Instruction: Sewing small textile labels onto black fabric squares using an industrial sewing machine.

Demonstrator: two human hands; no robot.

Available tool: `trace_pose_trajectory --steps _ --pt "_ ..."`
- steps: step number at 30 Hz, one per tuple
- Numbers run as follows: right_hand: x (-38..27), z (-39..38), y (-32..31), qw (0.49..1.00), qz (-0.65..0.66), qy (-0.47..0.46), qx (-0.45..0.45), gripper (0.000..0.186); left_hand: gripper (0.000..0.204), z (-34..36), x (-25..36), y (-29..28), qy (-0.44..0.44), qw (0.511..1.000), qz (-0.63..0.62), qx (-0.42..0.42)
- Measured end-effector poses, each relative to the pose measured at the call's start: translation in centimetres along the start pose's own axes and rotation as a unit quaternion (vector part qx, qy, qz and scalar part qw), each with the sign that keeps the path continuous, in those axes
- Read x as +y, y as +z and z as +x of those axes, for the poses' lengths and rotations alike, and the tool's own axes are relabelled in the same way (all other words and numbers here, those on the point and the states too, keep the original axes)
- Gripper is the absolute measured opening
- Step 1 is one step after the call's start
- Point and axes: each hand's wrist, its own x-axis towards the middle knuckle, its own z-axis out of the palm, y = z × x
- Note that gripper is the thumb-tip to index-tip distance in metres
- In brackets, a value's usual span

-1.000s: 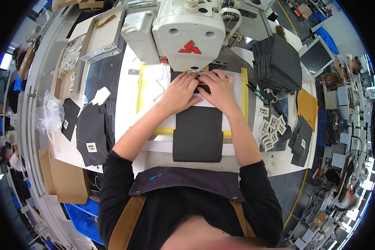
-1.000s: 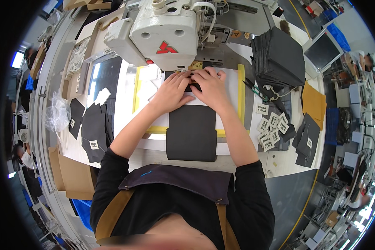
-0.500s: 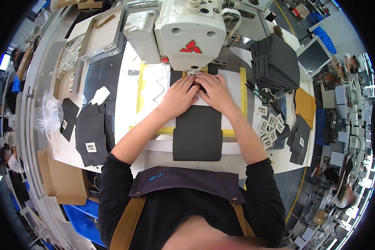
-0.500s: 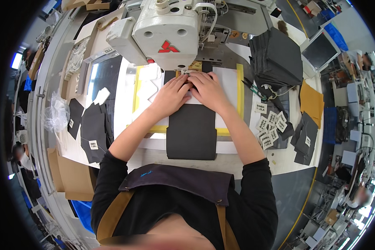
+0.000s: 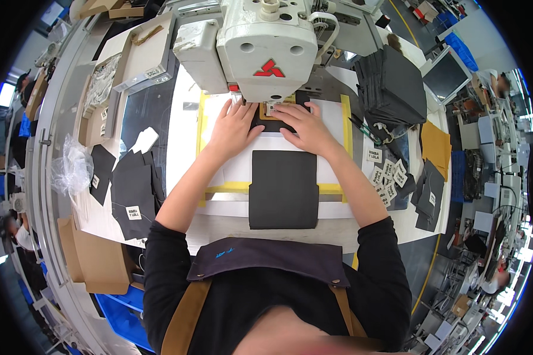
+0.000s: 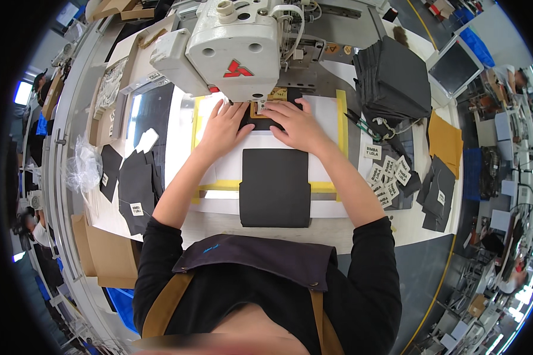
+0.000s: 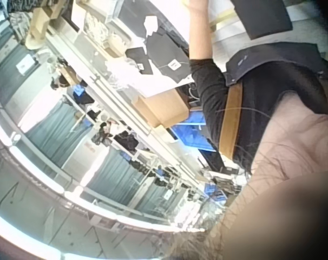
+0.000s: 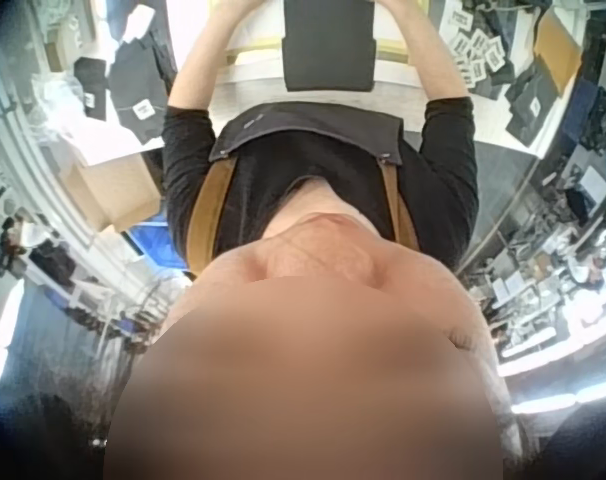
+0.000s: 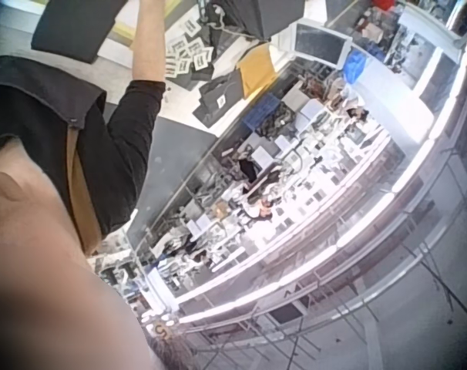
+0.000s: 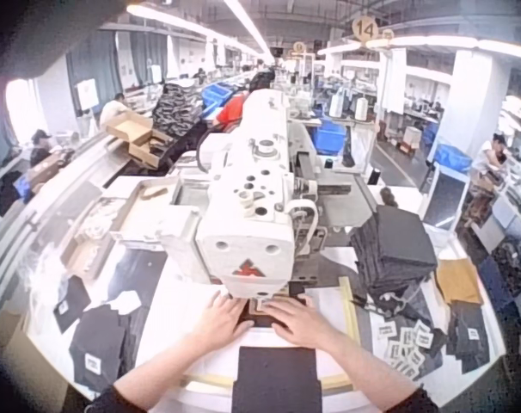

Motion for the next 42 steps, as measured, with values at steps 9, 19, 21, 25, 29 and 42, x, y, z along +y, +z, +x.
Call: trace_pose_trajectory --steps 9,19,21,25,29,42 --pt "0.5 -0.2 -0.2 1.0 0.018 0.01 -0.007 0.042 0.052 0.3 0.0 -0.2 0.015 0.999 0.002 0.035" --pt "0.6 -0.2 -0.2 0.999 0.039 0.011 0.006 0.04 0.053 0.4 0.2 -0.2 -0.003 1.0 0.017 0.007" --pt "0.6 -0.1 -0.1 0.999 0.037 0.011 0.007 0.04 0.048 0.4 0.2 -0.1 0.0 0.999 0.032 0.022" --pt "0.6 0.0 0.0 1.0 0.029 0.007 0.006 0.039 0.045 0.5 0.2 -0.1 -0.013 0.999 0.028 0.022" --pt "0.2 -0.2 -0.2 0.999 0.033 0.006 0.0 0.039 0.041 0.4 0.1 0.0 -0.011 0.999 0.022 0.03" --pt "1.7 0.5 0.2 0.999 0.026 -0.005 0.018 0.039 0.029 1.3 -1.6 0.2 -0.001 1.0 0.001 0.03"
